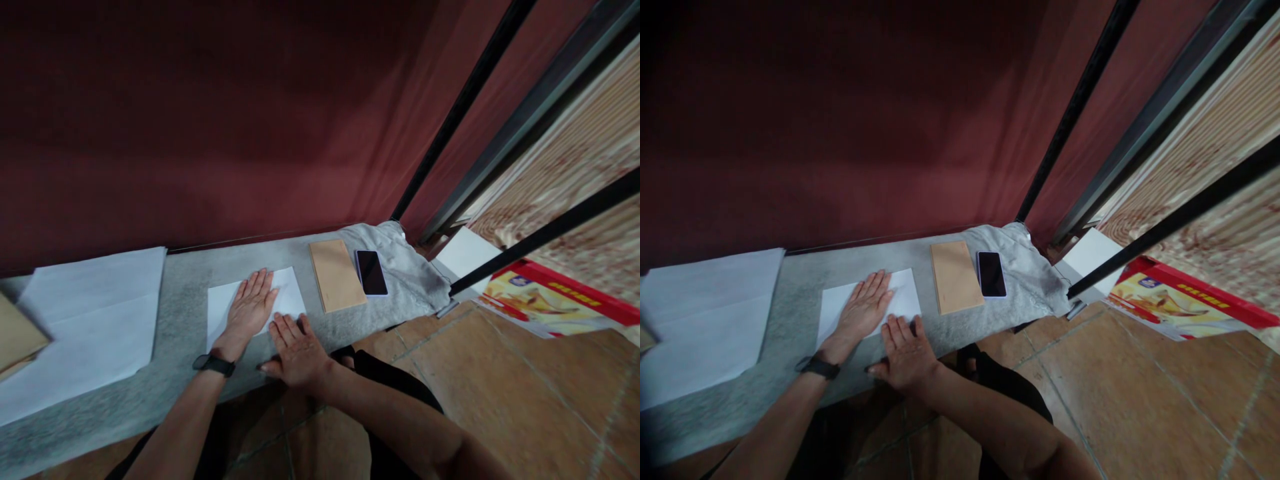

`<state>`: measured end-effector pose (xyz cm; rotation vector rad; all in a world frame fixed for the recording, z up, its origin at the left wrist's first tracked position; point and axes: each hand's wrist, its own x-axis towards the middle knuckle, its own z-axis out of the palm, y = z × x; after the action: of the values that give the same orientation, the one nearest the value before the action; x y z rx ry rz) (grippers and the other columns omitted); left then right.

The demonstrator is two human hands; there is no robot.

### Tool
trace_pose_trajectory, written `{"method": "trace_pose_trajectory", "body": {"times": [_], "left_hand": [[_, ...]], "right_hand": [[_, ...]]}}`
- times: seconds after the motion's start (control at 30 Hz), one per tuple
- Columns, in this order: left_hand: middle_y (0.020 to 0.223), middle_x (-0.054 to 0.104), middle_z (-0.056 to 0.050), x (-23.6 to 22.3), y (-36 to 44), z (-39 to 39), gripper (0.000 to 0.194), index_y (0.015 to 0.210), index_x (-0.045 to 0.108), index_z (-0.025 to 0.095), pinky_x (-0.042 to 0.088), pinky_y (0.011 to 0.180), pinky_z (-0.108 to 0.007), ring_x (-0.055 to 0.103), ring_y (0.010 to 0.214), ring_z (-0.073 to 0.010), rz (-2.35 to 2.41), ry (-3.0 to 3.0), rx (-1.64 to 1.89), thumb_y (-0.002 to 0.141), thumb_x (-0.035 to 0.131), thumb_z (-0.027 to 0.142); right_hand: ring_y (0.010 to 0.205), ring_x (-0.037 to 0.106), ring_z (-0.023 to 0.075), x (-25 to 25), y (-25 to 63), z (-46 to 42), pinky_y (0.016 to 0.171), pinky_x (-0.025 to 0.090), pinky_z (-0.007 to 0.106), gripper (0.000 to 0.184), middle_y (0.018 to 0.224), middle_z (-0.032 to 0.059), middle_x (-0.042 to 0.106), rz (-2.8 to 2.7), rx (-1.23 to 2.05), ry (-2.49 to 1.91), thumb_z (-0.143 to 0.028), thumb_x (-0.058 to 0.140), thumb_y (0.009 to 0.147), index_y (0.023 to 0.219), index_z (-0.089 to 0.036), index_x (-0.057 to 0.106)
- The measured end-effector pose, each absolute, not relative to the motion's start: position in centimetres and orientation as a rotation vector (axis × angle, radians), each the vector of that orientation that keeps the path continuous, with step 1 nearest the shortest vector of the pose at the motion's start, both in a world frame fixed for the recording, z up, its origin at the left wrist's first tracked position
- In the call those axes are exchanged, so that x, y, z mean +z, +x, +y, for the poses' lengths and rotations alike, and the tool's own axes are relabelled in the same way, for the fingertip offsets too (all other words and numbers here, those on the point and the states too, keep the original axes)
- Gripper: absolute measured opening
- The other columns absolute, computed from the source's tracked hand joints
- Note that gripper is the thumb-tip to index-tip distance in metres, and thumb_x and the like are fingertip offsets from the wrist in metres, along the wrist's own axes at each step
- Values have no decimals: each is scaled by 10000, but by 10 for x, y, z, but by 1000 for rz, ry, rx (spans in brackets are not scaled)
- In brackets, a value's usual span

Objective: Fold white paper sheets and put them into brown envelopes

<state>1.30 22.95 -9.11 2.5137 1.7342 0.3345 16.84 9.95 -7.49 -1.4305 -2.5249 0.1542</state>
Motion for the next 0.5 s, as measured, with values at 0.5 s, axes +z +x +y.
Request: {"method": "trace_pose_trajectory", "body": {"times": [0.5], "left_hand": [[1624,355,-213,-85,-24,210,732,1562,311,15,209,1255,-505,290,1529,-334,1918,2495,313,1022,160,487]], "right_hand": [[1430,448,271,-67,184,107,1201,332,501,630,1584,120,443,-2507,212,-1383,-569,443,1040,1487,-128,488]]}}
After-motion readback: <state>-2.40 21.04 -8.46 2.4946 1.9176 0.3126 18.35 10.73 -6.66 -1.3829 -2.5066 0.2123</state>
